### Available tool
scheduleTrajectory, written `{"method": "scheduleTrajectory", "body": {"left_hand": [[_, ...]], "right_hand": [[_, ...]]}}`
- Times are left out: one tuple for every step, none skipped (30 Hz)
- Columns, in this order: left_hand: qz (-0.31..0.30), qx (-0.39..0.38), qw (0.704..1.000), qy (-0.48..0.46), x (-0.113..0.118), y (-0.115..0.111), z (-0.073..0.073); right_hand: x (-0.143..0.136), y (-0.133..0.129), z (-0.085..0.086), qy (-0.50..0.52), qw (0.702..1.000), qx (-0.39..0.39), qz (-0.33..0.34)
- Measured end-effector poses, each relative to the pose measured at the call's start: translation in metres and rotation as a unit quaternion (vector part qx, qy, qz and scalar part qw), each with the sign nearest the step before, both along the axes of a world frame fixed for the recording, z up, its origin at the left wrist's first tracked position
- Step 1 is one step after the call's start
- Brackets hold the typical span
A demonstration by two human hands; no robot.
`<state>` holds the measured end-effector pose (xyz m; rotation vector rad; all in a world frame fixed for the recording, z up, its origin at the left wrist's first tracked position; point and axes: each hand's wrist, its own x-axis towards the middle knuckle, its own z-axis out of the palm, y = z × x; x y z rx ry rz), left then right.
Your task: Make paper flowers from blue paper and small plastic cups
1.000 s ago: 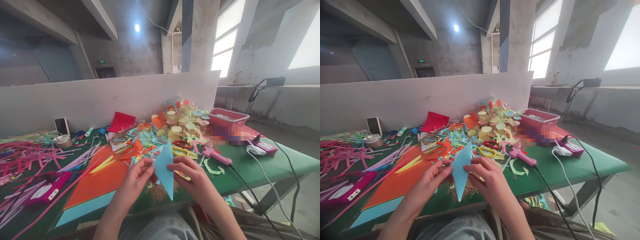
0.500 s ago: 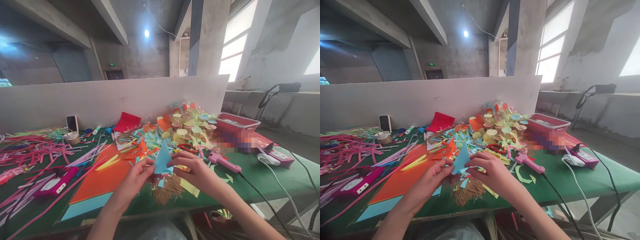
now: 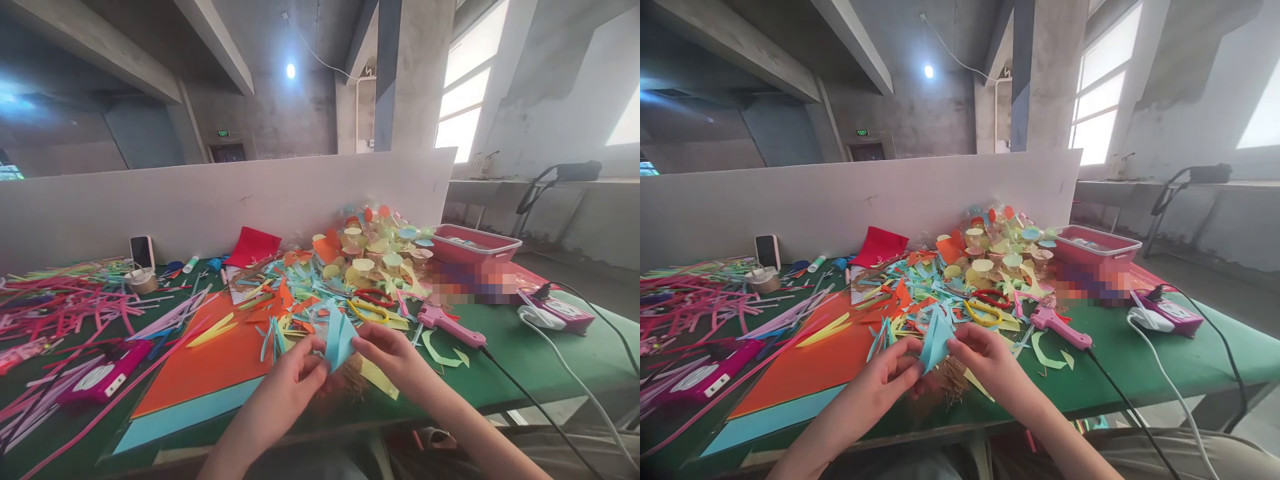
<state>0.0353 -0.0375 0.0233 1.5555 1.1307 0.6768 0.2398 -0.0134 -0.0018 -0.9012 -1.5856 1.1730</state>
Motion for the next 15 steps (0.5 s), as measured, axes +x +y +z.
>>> {"method": "scheduleTrajectory", "body": {"left_hand": [[-0.002, -0.001, 1.000, 0.000, 0.001, -0.001, 0.001], [-0.006, -0.001, 1.000, 0.000, 0.002, -0.002, 0.002], [-0.013, -0.001, 1.000, 0.001, 0.003, -0.003, 0.004], [-0.020, -0.002, 1.000, 0.004, 0.004, -0.005, 0.006], [-0.025, -0.002, 1.000, 0.009, 0.005, -0.007, 0.007], [-0.028, 0.001, 0.999, 0.018, 0.006, -0.008, 0.008], [-0.025, 0.006, 0.999, 0.030, 0.006, -0.010, 0.009], [-0.018, 0.010, 0.999, 0.043, 0.007, -0.011, 0.010], [-0.011, 0.014, 0.999, 0.052, 0.007, -0.012, 0.009], [-0.008, 0.017, 0.998, 0.053, 0.008, -0.012, 0.009], [-0.011, 0.018, 0.999, 0.046, 0.009, -0.012, 0.008], [-0.019, 0.015, 0.999, 0.033, 0.011, -0.011, 0.007], [-0.026, 0.010, 0.999, 0.017, 0.012, -0.010, 0.005], [-0.027, 0.006, 1.000, 0.004, 0.014, -0.009, 0.003], [-0.021, 0.002, 1.000, -0.007, 0.016, -0.008, 0.001]], "right_hand": [[-0.001, -0.001, 0.001, 0.009, 1.000, -0.007, -0.007], [-0.001, -0.001, 0.002, 0.019, 1.000, -0.014, -0.012], [-0.002, -0.002, 0.003, 0.028, 0.999, -0.019, -0.013], [-0.003, -0.002, 0.003, 0.038, 0.999, -0.022, -0.009], [-0.004, -0.003, 0.002, 0.049, 0.999, -0.022, -0.004], [-0.005, -0.003, 0.001, 0.060, 0.998, -0.023, 0.001], [-0.007, -0.003, -0.001, 0.071, 0.997, -0.024, 0.003], [-0.008, -0.003, -0.003, 0.080, 0.996, -0.024, 0.002], [-0.009, -0.002, -0.006, 0.087, 0.996, -0.025, -0.001], [-0.010, -0.002, -0.008, 0.094, 0.995, -0.025, -0.006], [-0.011, -0.001, -0.009, 0.098, 0.995, -0.025, -0.011], [-0.012, -0.001, -0.011, 0.101, 0.994, -0.024, -0.015], [-0.013, -0.001, -0.012, 0.104, 0.994, -0.022, -0.019], [-0.014, -0.001, -0.012, 0.108, 0.994, -0.018, -0.020], [-0.016, -0.001, -0.013, 0.111, 0.993, -0.014, -0.021]]}}
